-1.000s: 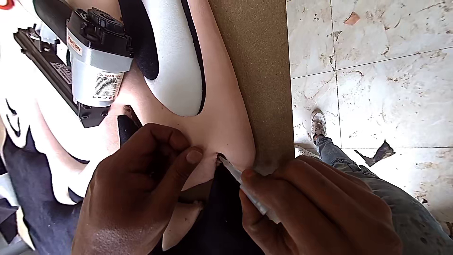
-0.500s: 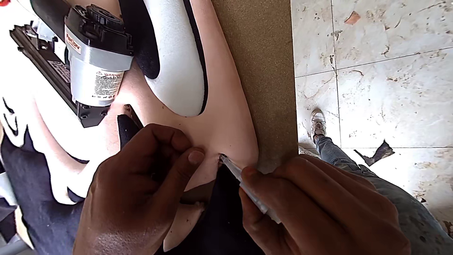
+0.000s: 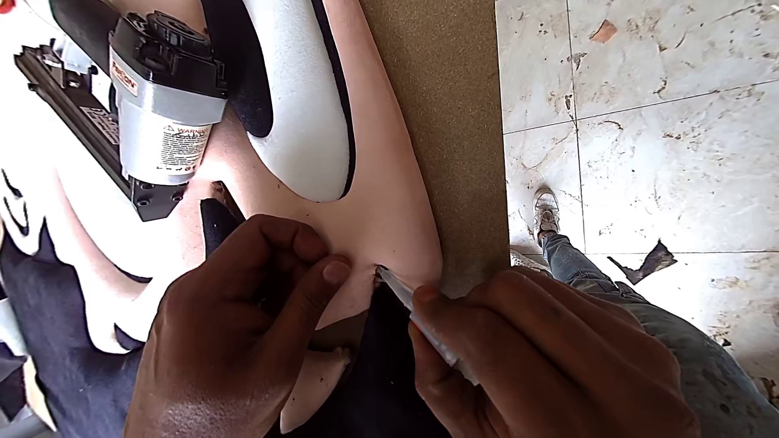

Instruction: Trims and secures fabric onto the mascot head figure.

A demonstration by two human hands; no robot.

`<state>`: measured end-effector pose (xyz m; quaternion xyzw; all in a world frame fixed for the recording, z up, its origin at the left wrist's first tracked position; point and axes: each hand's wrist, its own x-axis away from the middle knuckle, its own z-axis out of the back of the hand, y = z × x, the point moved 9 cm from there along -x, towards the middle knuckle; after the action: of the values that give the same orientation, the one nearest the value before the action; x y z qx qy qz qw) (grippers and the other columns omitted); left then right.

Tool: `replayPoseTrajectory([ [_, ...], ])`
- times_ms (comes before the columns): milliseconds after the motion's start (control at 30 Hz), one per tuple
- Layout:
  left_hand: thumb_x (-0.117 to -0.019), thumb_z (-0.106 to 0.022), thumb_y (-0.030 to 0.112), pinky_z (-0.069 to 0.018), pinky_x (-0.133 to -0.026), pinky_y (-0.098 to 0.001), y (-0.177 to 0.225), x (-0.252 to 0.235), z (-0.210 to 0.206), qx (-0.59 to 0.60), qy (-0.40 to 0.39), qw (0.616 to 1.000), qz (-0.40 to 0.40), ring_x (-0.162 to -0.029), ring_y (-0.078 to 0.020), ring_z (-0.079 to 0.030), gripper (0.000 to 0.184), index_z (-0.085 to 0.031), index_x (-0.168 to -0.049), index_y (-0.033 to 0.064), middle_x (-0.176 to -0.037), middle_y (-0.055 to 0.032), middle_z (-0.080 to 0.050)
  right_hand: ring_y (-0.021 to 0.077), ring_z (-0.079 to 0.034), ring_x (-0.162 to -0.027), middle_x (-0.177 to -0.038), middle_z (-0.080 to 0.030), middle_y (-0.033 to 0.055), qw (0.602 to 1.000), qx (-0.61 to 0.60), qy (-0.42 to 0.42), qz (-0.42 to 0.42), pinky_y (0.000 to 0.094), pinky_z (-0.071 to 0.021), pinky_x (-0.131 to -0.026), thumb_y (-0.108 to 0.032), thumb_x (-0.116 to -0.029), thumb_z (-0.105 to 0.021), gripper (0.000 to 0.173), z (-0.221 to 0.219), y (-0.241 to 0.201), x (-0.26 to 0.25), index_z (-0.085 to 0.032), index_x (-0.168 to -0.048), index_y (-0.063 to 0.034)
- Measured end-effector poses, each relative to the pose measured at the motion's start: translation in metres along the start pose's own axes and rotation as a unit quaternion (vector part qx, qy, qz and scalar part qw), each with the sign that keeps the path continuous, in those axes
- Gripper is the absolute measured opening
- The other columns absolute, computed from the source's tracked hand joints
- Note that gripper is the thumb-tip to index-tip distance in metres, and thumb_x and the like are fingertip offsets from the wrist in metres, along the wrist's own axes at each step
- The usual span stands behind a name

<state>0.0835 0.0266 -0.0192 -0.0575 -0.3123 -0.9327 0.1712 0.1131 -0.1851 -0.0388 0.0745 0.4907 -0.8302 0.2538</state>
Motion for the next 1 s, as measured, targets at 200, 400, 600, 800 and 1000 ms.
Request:
replayPoseTrajectory([
  [200,-0.0948,-0.068,0.043,-0.0454,-0.043,-0.0210,-0.001,0.001,0.000,-0.010,0.001,1.000,0.002,-0.053,-0.0057,-0.055,0.023,-0.061,-0.106,0.0235,-0.072,0.0098,-0.061,0.0082,-0.054,-0.064,-0.071,-0.061,-0.0020,1.000,-0.001,-0.002,0.003,0.0212,-0.0380,-0.053,-0.027,-0.0913,-0.073,0.012,0.000,0.000,0.000,-0.077,-0.091,-0.0155],
  [400,-0.0948,-0.068,0.043,-0.0442,-0.042,-0.0208,0.001,0.000,0.001,-0.014,0.002,1.000,0.003,-0.052,-0.0052,-0.054,0.023,-0.062,-0.107,0.0249,-0.071,0.0109,-0.061,0.0083,-0.054,-0.064,-0.071,-0.061,-0.0018,1.000,0.000,-0.006,0.011,0.0216,-0.0382,-0.053,-0.026,-0.0915,-0.073,0.012,0.000,-0.001,0.000,-0.077,-0.092,-0.0153],
  [600,-0.0948,-0.067,0.043,-0.0439,-0.040,-0.0209,0.005,0.000,0.003,-0.005,0.008,1.000,-0.004,-0.049,-0.0045,-0.053,0.019,-0.063,-0.105,0.0266,-0.068,0.0122,-0.059,0.0042,-0.062,-0.070,-0.079,-0.068,-0.0039,0.997,-0.052,-0.043,-0.044,0.0196,-0.0477,-0.056,-0.031,-0.0915,-0.073,0.015,0.013,0.008,0.008,-0.078,-0.098,-0.0186],
  [800,-0.0958,-0.067,0.042,-0.0438,-0.040,-0.0250,0.009,-0.001,0.010,-0.007,0.014,1.000,-0.013,-0.047,-0.0043,-0.052,0.015,-0.066,-0.099,0.0266,-0.063,0.0127,-0.058,0.0136,-0.071,-0.084,-0.104,-0.075,0.0057,0.908,-0.341,-0.120,-0.210,0.0298,-0.0620,-0.072,-0.017,-0.0955,-0.073,0.022,0.032,0.040,0.028,-0.070,-0.113,-0.0050],
  [1000,-0.0985,-0.068,0.029,-0.0602,-0.059,-0.0270,0.011,0.050,0.053,0.122,0.129,0.983,-0.036,-0.066,-0.0052,-0.068,0.015,-0.070,-0.106,0.0168,-0.080,0.0083,-0.071,0.0170,-0.073,-0.099,-0.118,-0.075,0.0062,0.840,-0.437,-0.249,-0.204,0.0328,-0.0621,-0.083,-0.011,-0.0972,-0.069,0.023,0.036,-0.003,0.039,-0.065,-0.119,-0.0138],
])
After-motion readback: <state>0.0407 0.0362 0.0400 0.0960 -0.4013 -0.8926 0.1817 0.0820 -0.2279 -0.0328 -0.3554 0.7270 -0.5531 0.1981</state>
